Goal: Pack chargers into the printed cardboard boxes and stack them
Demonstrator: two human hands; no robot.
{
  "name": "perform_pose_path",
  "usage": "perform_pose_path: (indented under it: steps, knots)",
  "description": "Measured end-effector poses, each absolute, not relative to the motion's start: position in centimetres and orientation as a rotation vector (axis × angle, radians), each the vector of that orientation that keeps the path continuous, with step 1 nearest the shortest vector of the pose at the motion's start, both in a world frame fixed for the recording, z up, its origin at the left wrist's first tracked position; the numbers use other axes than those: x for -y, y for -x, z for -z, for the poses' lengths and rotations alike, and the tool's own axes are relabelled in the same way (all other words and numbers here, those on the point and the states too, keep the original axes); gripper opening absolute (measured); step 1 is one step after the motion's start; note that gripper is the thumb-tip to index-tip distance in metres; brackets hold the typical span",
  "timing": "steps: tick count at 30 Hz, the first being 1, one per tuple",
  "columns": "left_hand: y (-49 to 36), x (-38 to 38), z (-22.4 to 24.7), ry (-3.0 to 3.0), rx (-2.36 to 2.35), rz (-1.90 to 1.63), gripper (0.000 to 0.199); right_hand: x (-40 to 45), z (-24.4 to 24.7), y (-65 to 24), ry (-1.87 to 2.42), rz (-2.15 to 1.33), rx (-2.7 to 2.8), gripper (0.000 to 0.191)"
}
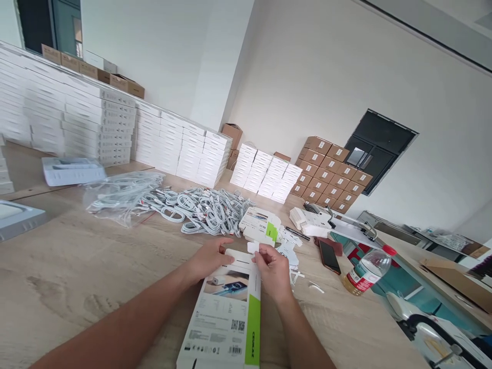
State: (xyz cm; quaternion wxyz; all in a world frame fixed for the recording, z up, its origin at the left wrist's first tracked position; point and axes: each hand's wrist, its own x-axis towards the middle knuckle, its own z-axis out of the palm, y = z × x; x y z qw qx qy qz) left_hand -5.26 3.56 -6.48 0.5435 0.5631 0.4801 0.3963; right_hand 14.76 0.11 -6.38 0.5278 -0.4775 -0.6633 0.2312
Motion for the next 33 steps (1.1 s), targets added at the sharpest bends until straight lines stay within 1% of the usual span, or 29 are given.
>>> perform_pose_path:
  steps: [2, 5, 7, 13, 19, 22, 27, 33]
  knots:
    - [5.5, -3.7, 6.4, -1.276, -1.143, -0.933, 0.063, 0.0, 6.3, -14.9, 1.154, -0.411, 1.700, 0.015]
    - [5.5, -3.6, 6.2, -1.229, -1.102, -0.892, 0.040, 0.4, 5.9, -14.8, 1.144, -0.249, 1.865, 0.018]
    - [5.4, -3.4, 6.1, -1.219, -1.079, -0.879, 0.032, 0.7, 5.7, -14.6, 1.152, -0.185, 1.970, 0.021]
    - [5.0, -3.1, 6.4, -1.293, -1.055, -0.900, 0.025, 1.6, 4.9, -14.1, 1.291, 0.025, 2.185, 0.023]
    - [4.6, -2.9, 6.2, -1.464, -1.056, -0.923, 0.017, 2.0, 5.1, -13.5, 1.517, 0.223, 2.289, 0.018]
    - [4.5, -2.5, 5.8, -1.547, -1.033, -0.915, 0.020, 2.0, 5.4, -13.2, 1.582, 0.274, 2.286, 0.017]
    - [4.8, -2.4, 5.7, -1.643, -0.998, -0.898, 0.026, 1.9, 5.3, -13.0, 1.534, 0.201, 2.190, 0.018]
    - [5.1, -2.6, 5.9, -1.611, -0.967, -0.890, 0.024, 0.9, 5.2, -15.2, 1.280, -0.246, 2.033, 0.018]
